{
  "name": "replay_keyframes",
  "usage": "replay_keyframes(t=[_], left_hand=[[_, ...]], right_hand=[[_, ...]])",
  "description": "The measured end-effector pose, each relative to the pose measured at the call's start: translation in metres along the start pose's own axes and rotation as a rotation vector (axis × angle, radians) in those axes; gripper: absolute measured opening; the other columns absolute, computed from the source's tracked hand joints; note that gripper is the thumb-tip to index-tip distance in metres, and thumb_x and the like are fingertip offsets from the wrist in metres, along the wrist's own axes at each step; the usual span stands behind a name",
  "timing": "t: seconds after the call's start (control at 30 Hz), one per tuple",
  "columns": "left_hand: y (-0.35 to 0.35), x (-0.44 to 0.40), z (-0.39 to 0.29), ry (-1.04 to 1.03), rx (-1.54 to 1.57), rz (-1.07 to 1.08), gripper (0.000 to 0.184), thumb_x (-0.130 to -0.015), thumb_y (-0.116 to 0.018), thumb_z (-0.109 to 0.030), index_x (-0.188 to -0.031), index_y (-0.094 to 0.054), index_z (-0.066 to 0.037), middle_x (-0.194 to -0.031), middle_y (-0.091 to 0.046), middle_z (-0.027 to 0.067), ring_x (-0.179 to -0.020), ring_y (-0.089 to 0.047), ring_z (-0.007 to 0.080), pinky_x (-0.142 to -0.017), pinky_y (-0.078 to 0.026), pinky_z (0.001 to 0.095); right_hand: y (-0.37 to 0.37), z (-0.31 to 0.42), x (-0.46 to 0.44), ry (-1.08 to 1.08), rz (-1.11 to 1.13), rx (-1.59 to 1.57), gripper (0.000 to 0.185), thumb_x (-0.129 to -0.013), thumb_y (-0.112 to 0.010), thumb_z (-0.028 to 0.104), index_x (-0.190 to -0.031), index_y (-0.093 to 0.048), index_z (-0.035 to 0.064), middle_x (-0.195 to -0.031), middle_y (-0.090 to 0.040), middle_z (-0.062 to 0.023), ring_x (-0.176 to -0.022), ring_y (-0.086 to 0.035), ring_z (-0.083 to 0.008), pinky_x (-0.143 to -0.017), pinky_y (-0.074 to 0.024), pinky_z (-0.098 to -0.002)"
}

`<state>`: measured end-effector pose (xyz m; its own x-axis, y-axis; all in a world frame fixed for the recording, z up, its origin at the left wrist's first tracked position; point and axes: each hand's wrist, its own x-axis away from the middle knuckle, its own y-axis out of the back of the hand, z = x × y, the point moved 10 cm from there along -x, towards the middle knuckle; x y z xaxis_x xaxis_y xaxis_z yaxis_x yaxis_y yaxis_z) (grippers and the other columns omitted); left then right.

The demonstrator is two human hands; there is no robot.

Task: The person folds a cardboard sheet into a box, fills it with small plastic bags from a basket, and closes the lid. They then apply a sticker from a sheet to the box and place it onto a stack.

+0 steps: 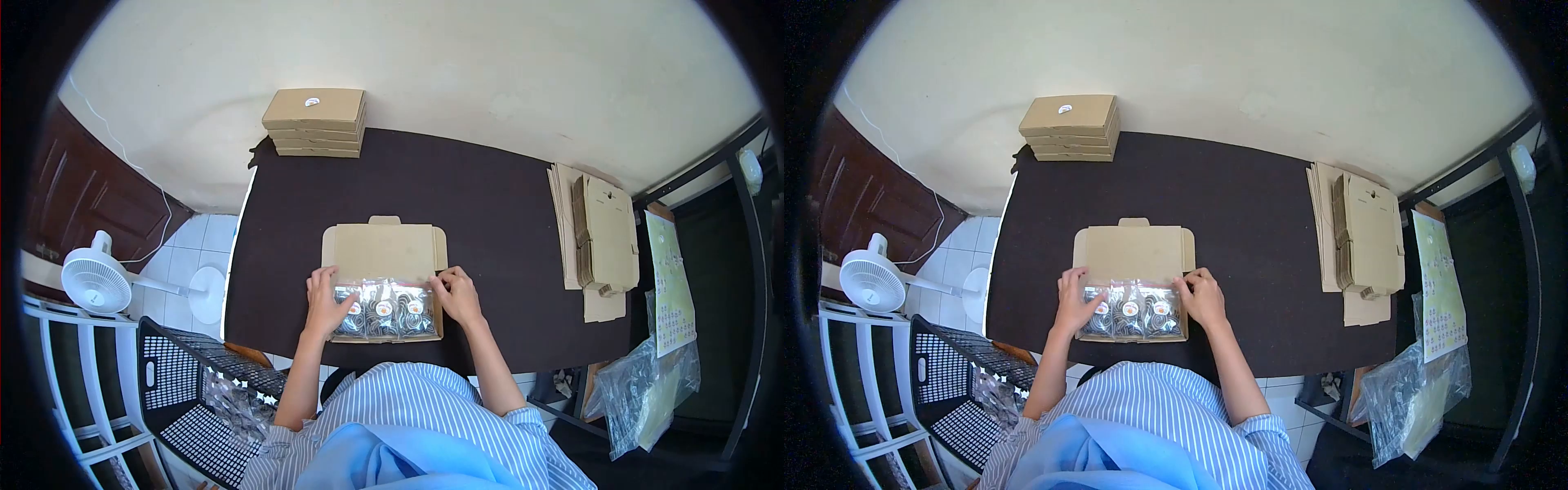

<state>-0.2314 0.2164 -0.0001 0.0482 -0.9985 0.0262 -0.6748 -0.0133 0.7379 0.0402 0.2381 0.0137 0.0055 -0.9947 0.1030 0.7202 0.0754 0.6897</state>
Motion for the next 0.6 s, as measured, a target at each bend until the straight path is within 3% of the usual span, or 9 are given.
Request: replay_keyframes(t=[0.07, 0.13, 0.2, 0.27, 0.33, 0.4, 0.43, 0.53, 0.6], left_hand=[[0.008, -0.003, 0.007, -0.034, 0.065, -0.113, 0.053, -0.076, -0.067, -0.020, -0.120, -0.044, -0.003, -0.118, -0.043, 0.0167, -0.108, -0.042, 0.0324, -0.094, -0.035, 0.0408], [0.023, -0.010, 0.042, 0.148, 0.221, -0.270, 0.047, -0.083, -0.062, -0.022, -0.122, -0.043, -0.002, -0.119, -0.042, 0.0179, -0.106, -0.043, 0.0308, -0.092, -0.037, 0.0396], [0.024, -0.023, 0.068, 0.232, 0.245, -0.261, 0.044, -0.087, -0.057, -0.022, -0.123, -0.043, -0.002, -0.121, -0.042, 0.0170, -0.098, -0.049, 0.0274, -0.087, -0.042, 0.0372], [0.022, -0.037, 0.077, 0.266, 0.263, -0.237, 0.045, -0.086, -0.057, -0.021, -0.124, -0.042, -0.002, -0.121, -0.043, 0.0168, -0.095, -0.051, 0.0270, -0.085, -0.044, 0.0366], [0.021, -0.051, 0.063, 0.185, 0.191, -0.173, 0.040, -0.086, -0.058, -0.019, -0.118, -0.047, 0.002, -0.104, -0.056, 0.0151, -0.078, -0.057, 0.0195, -0.074, -0.048, 0.0318], [0.022, -0.059, 0.050, 0.194, 0.174, -0.100, 0.034, -0.085, -0.058, -0.017, -0.113, -0.050, 0.002, -0.095, -0.059, 0.0135, -0.074, -0.058, 0.0189, -0.070, -0.048, 0.0313], [0.017, -0.061, 0.045, 0.204, 0.157, -0.028, 0.029, -0.084, -0.058, -0.015, -0.107, -0.053, 0.002, -0.085, -0.062, 0.0119, -0.070, -0.060, 0.0183, -0.066, -0.049, 0.0307], [0.013, -0.061, 0.042, 0.180, 0.145, -0.008, 0.020, -0.084, -0.057, -0.012, -0.098, -0.055, 0.001, -0.078, -0.062, 0.0106, -0.064, -0.060, 0.0173, -0.063, -0.049, 0.0308], [0.019, -0.058, 0.036, 0.174, 0.146, -0.018, 0.019, -0.083, -0.056, -0.012, -0.098, -0.055, 0.001, -0.077, -0.061, 0.0106, -0.063, -0.059, 0.0171, -0.062, -0.048, 0.0307]], right_hand=[[-0.001, -0.012, -0.003, -0.085, 0.007, -0.094, 0.020, -0.080, -0.064, 0.021, -0.087, -0.067, 0.0026, -0.094, -0.058, -0.0135, -0.079, -0.061, -0.0268, -0.073, -0.0489, -0.0372], [0.003, -0.022, -0.010, -0.019, -0.098, -0.064, 0.019, -0.081, -0.064, 0.021, -0.089, -0.067, 0.0034, -0.099, -0.056, -0.0142, -0.084, -0.059, -0.0272, -0.075, -0.0480, -0.0367], [0.011, -0.031, -0.015, -0.004, -0.192, -0.088, 0.019, -0.081, -0.063, 0.020, -0.093, -0.067, 0.0057, -0.108, -0.050, -0.0154, -0.096, -0.053, -0.0276, -0.083, -0.0451, -0.0359], [0.008, -0.042, -0.029, -0.086, -0.147, -0.157, 0.019, -0.080, -0.064, 0.018, -0.094, -0.067, 0.0057, -0.103, -0.055, -0.0140, -0.084, -0.058, -0.0247, -0.076, -0.0484, -0.0335], [0.005, -0.044, -0.040, -0.116, -0.118, -0.180, 0.020, -0.079, -0.064, 0.018, -0.094, -0.067, 0.0055, -0.100, -0.058, -0.0138, -0.079, -0.060, -0.0238, -0.074, -0.0497, -0.0326], [-0.005, -0.040, -0.049, -0.075, -0.046, -0.165, 0.022, -0.079, -0.064, 0.016, -0.096, -0.067, 0.0029, -0.087, -0.065, -0.0100, -0.073, -0.062, -0.0161, -0.070, -0.0506, -0.0287], [-0.006, -0.042, -0.050, -0.076, -0.047, -0.164, 0.022, -0.079, -0.064, 0.016, -0.096, -0.067, 0.0029, -0.087, -0.065, -0.0100, -0.073, -0.062, -0.0161, -0.070, -0.0506, -0.0287], [0.000, -0.027, -0.046, -0.065, -0.043, -0.101, 0.023, -0.077, -0.066, 0.012, -0.095, -0.065, -0.0013, -0.084, -0.067, -0.0110, -0.072, -0.065, -0.0173, -0.066, -0.0520, -0.0283], [0.004, -0.021, -0.039, -0.095, -0.036, -0.097, 0.023, -0.072, -0.067, 0.007, -0.094, -0.066, 0.0013, -0.091, -0.062, -0.0147, -0.076, -0.064, -0.0246, -0.071, -0.0523, -0.0349]])
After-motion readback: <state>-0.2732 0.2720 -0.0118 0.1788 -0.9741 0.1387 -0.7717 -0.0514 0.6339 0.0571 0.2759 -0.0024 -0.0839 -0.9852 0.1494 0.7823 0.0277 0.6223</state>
